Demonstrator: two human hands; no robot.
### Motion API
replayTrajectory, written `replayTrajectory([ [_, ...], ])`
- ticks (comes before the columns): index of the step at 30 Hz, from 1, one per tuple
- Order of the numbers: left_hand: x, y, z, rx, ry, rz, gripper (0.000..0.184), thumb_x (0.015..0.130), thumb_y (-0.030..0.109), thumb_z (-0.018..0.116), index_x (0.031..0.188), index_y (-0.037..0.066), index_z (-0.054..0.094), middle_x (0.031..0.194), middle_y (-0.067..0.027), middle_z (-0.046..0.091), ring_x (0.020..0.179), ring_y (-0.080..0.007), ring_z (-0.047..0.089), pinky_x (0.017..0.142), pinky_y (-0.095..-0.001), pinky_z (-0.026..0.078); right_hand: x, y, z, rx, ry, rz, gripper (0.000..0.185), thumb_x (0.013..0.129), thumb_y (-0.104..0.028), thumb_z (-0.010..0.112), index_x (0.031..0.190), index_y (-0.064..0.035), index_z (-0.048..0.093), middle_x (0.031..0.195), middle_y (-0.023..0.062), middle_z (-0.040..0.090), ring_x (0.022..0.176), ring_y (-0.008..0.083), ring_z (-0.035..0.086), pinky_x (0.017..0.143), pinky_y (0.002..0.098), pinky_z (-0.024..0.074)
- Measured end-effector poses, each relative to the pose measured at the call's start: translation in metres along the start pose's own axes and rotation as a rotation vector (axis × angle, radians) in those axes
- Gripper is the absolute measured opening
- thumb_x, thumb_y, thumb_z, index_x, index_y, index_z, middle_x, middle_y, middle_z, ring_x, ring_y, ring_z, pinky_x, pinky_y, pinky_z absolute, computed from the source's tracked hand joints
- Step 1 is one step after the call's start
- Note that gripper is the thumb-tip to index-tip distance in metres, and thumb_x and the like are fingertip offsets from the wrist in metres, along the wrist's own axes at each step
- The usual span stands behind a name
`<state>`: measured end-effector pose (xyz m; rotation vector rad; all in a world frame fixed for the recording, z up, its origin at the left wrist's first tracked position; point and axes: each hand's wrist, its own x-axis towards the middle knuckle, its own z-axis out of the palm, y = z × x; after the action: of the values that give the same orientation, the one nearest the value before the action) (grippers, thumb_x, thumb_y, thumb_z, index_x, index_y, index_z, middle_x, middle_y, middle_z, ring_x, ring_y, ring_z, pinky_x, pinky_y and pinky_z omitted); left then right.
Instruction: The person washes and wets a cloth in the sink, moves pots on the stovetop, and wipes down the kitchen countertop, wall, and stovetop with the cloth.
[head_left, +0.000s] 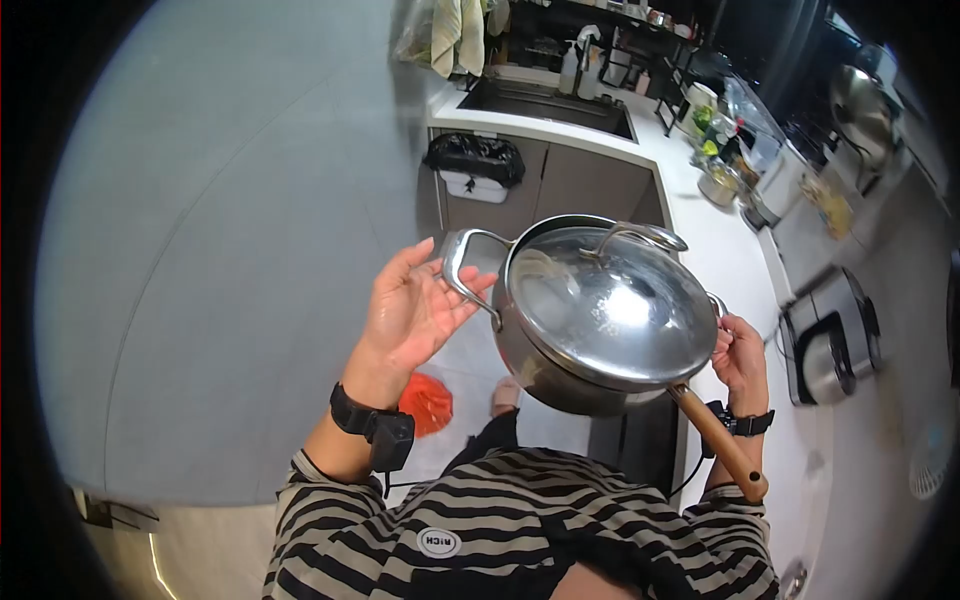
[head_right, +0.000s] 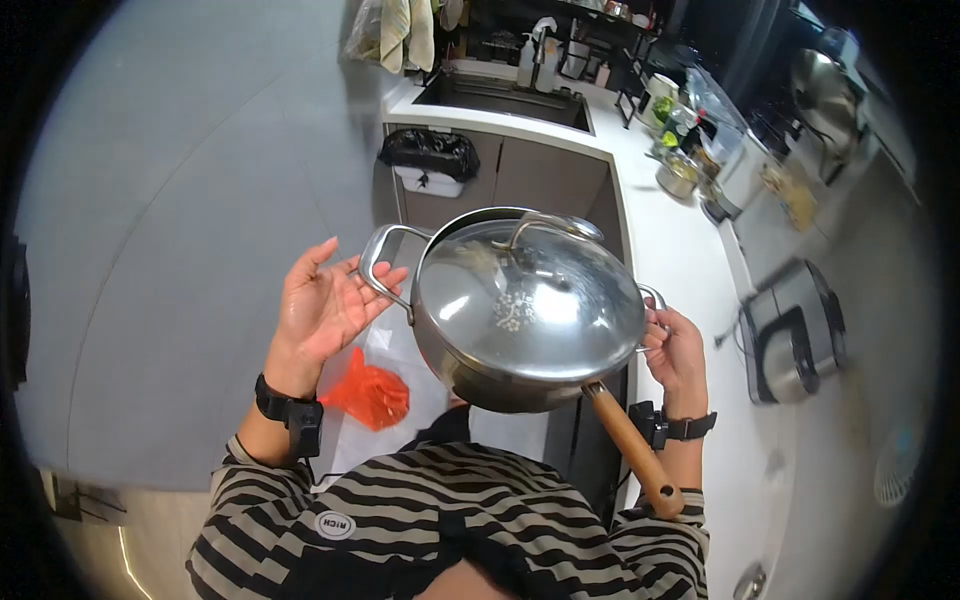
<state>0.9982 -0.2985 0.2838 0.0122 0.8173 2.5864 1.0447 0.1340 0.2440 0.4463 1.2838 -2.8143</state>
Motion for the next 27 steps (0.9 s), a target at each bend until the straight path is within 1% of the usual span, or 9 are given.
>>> replayTrajectory([
  [4, 0.128, 0.041, -0.023, -0.008, -0.012, -0.013, 0.052, 0.087, 0.036, 0.051, 0.115, -0.007, 0.041, 0.101, -0.0193, 0.054, 0.115, -0.0376, 0.048, 0.099, -0.0436, 0.040, 0.139, -0.016, 0.012, -0.033, -0.079, 0.026, 0.018, 0.086, 0.000, 0.040, 0.100, 0.0072, 0.050, 0.078, 0.0064, 0.051, 0.054, 0.0056, 0.040, 0.047, 0.0169, 0.0370],
  [8, 0.282, 0.077, -0.029, -0.019, -0.020, -0.083, 0.052, 0.087, 0.036, 0.052, 0.114, -0.008, 0.044, 0.100, -0.0197, 0.057, 0.112, -0.0358, 0.051, 0.097, -0.0426, 0.041, 0.269, -0.052, 0.026, -0.049, 0.013, -0.039, 0.018, 0.084, 0.002, 0.041, 0.100, 0.0075, 0.049, 0.078, 0.0069, 0.053, 0.055, 0.0065, 0.041, 0.048, 0.0177, 0.0379],
  [12, 0.409, 0.078, -0.035, -0.025, -0.034, -0.161, 0.053, 0.086, 0.037, 0.053, 0.114, -0.008, 0.044, 0.097, -0.0186, 0.059, 0.105, -0.0345, 0.055, 0.093, -0.0420, 0.044, 0.353, -0.091, 0.022, -0.153, 0.069, -0.139, 0.019, 0.084, 0.002, 0.043, 0.101, 0.0050, 0.049, 0.077, 0.0056, 0.053, 0.056, 0.0075, 0.044, 0.049, 0.0195, 0.0408],
  [16, 0.544, 0.088, -0.047, 0.003, 0.002, -0.190, 0.054, 0.087, 0.037, 0.052, 0.113, -0.009, 0.043, 0.094, -0.0186, 0.060, 0.102, -0.0352, 0.057, 0.091, -0.0435, 0.045, 0.461, -0.119, 0.015, -0.315, 0.080, -0.198, 0.015, 0.085, 0.000, 0.043, 0.098, 0.0015, 0.050, 0.079, 0.0057, 0.056, 0.061, 0.0114, 0.053, 0.053, 0.0235, 0.0478],
  [18, 0.611, 0.100, -0.058, -0.027, -0.036, -0.192, 0.056, 0.087, 0.038, 0.052, 0.113, -0.010, 0.042, 0.093, -0.0201, 0.060, 0.104, -0.0363, 0.056, 0.091, -0.0440, 0.044, 0.533, -0.128, 0.019, -0.373, 0.062, -0.188, 0.014, 0.086, 0.000, 0.043, 0.098, 0.0011, 0.050, 0.079, 0.0059, 0.056, 0.063, 0.0125, 0.054, 0.054, 0.0243, 0.0484],
  [22, 0.736, 0.141, -0.074, 0.005, 0.112, -0.148, 0.066, 0.082, 0.040, 0.058, 0.117, -0.011, 0.034, 0.094, -0.0163, 0.051, 0.103, -0.0362, 0.054, 0.087, -0.0467, 0.045, 0.679, -0.149, 0.033, -0.507, 0.003, -0.082, 0.008, 0.089, -0.008, 0.049, 0.095, -0.0034, 0.051, 0.084, 0.0052, 0.058, 0.070, 0.0126, 0.057, 0.059, 0.0273, 0.0479],
  [23, 0.763, 0.153, -0.079, -0.018, 0.113, -0.135, 0.066, 0.082, 0.039, 0.059, 0.117, -0.010, 0.033, 0.092, -0.0161, 0.048, 0.102, -0.0374, 0.053, 0.086, -0.0472, 0.046, 0.717, -0.153, 0.037, -0.555, -0.029, -0.043, 0.008, 0.090, -0.010, 0.049, 0.095, -0.0050, 0.052, 0.084, 0.0043, 0.058, 0.072, 0.0117, 0.056, 0.060, 0.0273, 0.0469],
  [25, 0.816, 0.177, -0.086, 0.041, 0.262, -0.057, 0.063, 0.080, 0.037, 0.061, 0.115, -0.007, 0.034, 0.090, -0.0164, 0.047, 0.101, -0.0386, 0.053, 0.085, -0.0470, 0.046, 0.788, -0.158, 0.058, -0.680, -0.013, 0.039, 0.007, 0.091, -0.013, 0.049, 0.095, -0.0074, 0.052, 0.084, 0.0021, 0.057, 0.074, 0.0098, 0.054, 0.062, 0.0271, 0.0448],
  [27, 0.871, 0.203, -0.112, 0.050, 0.315, -0.041, 0.060, 0.080, 0.037, 0.063, 0.113, -0.006, 0.035, 0.089, -0.0163, 0.046, 0.097, -0.0386, 0.053, 0.083, -0.0458, 0.047, 0.860, -0.153, 0.073, -0.660, -0.096, 0.093, 0.007, 0.093, -0.014, 0.050, 0.092, -0.0080, 0.052, 0.081, 0.0010, 0.056, 0.072, 0.0096, 0.052, 0.061, 0.0276, 0.0439],
])
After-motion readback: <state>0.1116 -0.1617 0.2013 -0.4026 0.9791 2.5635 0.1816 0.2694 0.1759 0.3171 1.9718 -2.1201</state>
